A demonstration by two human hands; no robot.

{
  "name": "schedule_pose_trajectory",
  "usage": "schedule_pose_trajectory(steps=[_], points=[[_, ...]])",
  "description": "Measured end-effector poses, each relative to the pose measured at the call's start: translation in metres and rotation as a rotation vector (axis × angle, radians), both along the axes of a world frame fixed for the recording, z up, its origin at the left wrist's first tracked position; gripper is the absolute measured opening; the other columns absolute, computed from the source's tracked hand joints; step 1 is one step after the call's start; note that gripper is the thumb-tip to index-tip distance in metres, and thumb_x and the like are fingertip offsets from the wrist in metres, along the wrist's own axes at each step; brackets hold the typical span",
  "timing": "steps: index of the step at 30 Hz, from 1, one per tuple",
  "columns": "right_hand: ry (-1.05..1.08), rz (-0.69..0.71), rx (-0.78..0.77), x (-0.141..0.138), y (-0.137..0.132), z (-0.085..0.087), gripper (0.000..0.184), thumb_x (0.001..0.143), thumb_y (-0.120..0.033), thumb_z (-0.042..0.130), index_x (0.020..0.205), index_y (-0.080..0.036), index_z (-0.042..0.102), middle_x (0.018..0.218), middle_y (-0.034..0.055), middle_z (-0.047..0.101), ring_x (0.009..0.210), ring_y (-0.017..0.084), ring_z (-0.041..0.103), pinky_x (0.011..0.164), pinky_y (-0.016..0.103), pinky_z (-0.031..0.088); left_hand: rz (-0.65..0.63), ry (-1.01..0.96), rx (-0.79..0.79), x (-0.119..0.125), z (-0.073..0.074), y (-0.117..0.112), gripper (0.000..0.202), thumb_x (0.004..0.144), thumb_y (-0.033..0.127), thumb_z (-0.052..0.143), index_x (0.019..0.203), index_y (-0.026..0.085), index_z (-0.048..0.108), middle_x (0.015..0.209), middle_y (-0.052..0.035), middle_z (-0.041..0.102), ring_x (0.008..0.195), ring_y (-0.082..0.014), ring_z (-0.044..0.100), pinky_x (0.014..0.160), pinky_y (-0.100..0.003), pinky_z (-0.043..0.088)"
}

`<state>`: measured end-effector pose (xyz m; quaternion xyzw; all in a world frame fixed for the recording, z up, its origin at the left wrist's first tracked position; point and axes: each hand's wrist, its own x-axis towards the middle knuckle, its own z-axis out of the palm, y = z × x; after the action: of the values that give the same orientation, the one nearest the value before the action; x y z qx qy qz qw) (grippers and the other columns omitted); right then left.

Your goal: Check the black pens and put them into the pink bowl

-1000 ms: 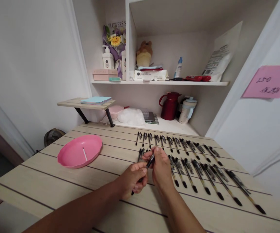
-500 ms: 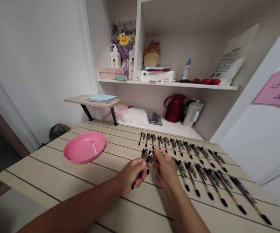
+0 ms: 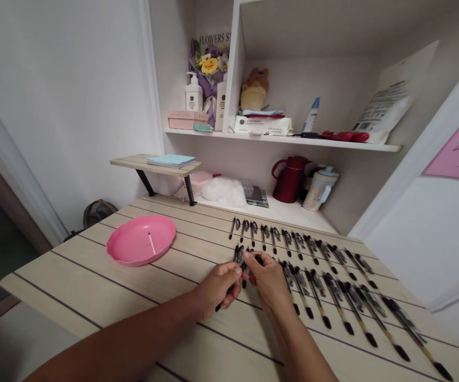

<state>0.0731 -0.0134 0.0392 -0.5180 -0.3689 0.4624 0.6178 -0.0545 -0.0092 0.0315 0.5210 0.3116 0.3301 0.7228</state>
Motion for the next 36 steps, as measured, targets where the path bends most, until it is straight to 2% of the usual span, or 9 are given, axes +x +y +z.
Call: schedule_pose_trajectory(steps=[2, 5, 11, 15, 22, 27, 30, 33, 36], points=[[0.016, 0.014, 0.010, -0.0001, -0.0009, 0.0014, 0.034, 0.057, -0.044, 0.072, 0.071, -0.016, 0.058, 0.036, -0.0084, 0.039, 0.035, 0.006, 0.031, 0.037, 0.020, 0.027, -0.015, 0.002, 0.000, -0.0002, 0.0004, 0.0000, 0.035, 0.077, 0.051, 0.045, 0.081, 0.016, 0.049, 0.046, 0.0084, 0.042, 0.026, -0.0012, 0.026, 0.030, -0.016, 0.014], [0.122, 0.086, 0.032, -0.0014, -0.0034, 0.0060, 0.037, 0.058, -0.043, 0.072, 0.080, -0.017, 0.060, 0.042, -0.0064, 0.046, 0.038, 0.007, 0.037, 0.039, 0.020, 0.030, -0.027, -0.022, 0.002, -0.0007, 0.0010, 0.0001, 0.033, 0.077, 0.049, 0.045, 0.081, 0.016, 0.049, 0.047, 0.0084, 0.043, 0.025, -0.0015, 0.025, 0.030, -0.016, 0.015], [0.075, 0.055, -0.021, -0.0017, -0.0044, 0.0072, 0.032, 0.056, -0.042, 0.074, 0.066, -0.017, 0.057, 0.036, -0.0080, 0.039, 0.035, 0.005, 0.031, 0.038, 0.019, 0.028, -0.027, -0.013, 0.002, -0.0015, -0.0007, 0.0020, 0.032, 0.078, 0.048, 0.044, 0.082, 0.016, 0.049, 0.047, 0.0081, 0.043, 0.025, -0.0019, 0.026, 0.030, -0.017, 0.015], [0.155, 0.134, 0.015, -0.0001, -0.0028, 0.0069, 0.035, 0.057, -0.043, 0.073, 0.075, -0.016, 0.061, 0.043, -0.0039, 0.048, 0.039, 0.007, 0.039, 0.036, 0.018, 0.025, -0.045, -0.040, -0.006, -0.0020, -0.0021, 0.0038, 0.032, 0.077, 0.048, 0.045, 0.082, 0.017, 0.049, 0.048, 0.0080, 0.043, 0.026, -0.0021, 0.027, 0.029, -0.017, 0.016], [0.097, 0.064, -0.010, 0.0009, -0.0019, 0.0036, 0.032, 0.057, -0.042, 0.074, 0.067, -0.016, 0.058, 0.038, -0.0054, 0.043, 0.036, 0.006, 0.036, 0.035, 0.017, 0.019, -0.057, -0.038, -0.032, -0.0034, -0.0006, 0.0050, 0.036, 0.075, 0.051, 0.047, 0.082, 0.016, 0.049, 0.048, 0.0081, 0.043, 0.027, -0.0012, 0.026, 0.030, -0.016, 0.016], [0.167, 0.133, 0.077, 0.0013, -0.0029, 0.0038, 0.029, 0.060, -0.038, 0.073, 0.075, -0.016, 0.062, 0.043, -0.0050, 0.045, 0.041, 0.008, 0.042, 0.041, 0.020, 0.030, -0.105, -0.090, -0.064, -0.0051, 0.0026, 0.0050, 0.034, 0.076, 0.050, 0.048, 0.081, 0.017, 0.049, 0.048, 0.0081, 0.042, 0.026, -0.0019, 0.025, 0.029, -0.017, 0.015], [0.191, 0.150, 0.110, -0.0015, -0.0039, 0.0060, 0.029, 0.062, -0.039, 0.071, 0.078, -0.016, 0.062, 0.045, -0.0048, 0.046, 0.041, 0.008, 0.040, 0.041, 0.020, 0.030, -0.114, -0.105, -0.067, -0.0052, 0.0027, 0.0059, 0.033, 0.076, 0.050, 0.048, 0.080, 0.017, 0.049, 0.047, 0.0078, 0.041, 0.026, -0.0020, 0.025, 0.030, -0.017, 0.015], [0.169, 0.121, 0.057, -0.0035, -0.0041, 0.0063, 0.031, 0.061, -0.041, 0.071, 0.075, -0.016, 0.061, 0.042, -0.0053, 0.044, 0.039, 0.007, 0.037, 0.038, 0.019, 0.026, -0.102, -0.093, -0.048, -0.0045, 0.0002, 0.0072, 0.032, 0.076, 0.049, 0.047, 0.080, 0.017, 0.049, 0.047, 0.0077, 0.042, 0.026, -0.0023, 0.025, 0.030, -0.017, 0.015], [0.139, 0.070, 0.012, -0.0033, -0.0038, 0.0048, 0.029, 0.059, -0.040, 0.074, 0.068, -0.016, 0.059, 0.041, -0.0061, 0.041, 0.039, 0.006, 0.035, 0.039, 0.020, 0.029, -0.102, -0.067, -0.039, -0.0042, -0.0023, 0.0082, 0.032, 0.077, 0.049, 0.047, 0.079, 0.017, 0.049, 0.047, 0.0078, 0.042, 0.026, -0.0026, 0.025, 0.029, -0.017, 0.015]])
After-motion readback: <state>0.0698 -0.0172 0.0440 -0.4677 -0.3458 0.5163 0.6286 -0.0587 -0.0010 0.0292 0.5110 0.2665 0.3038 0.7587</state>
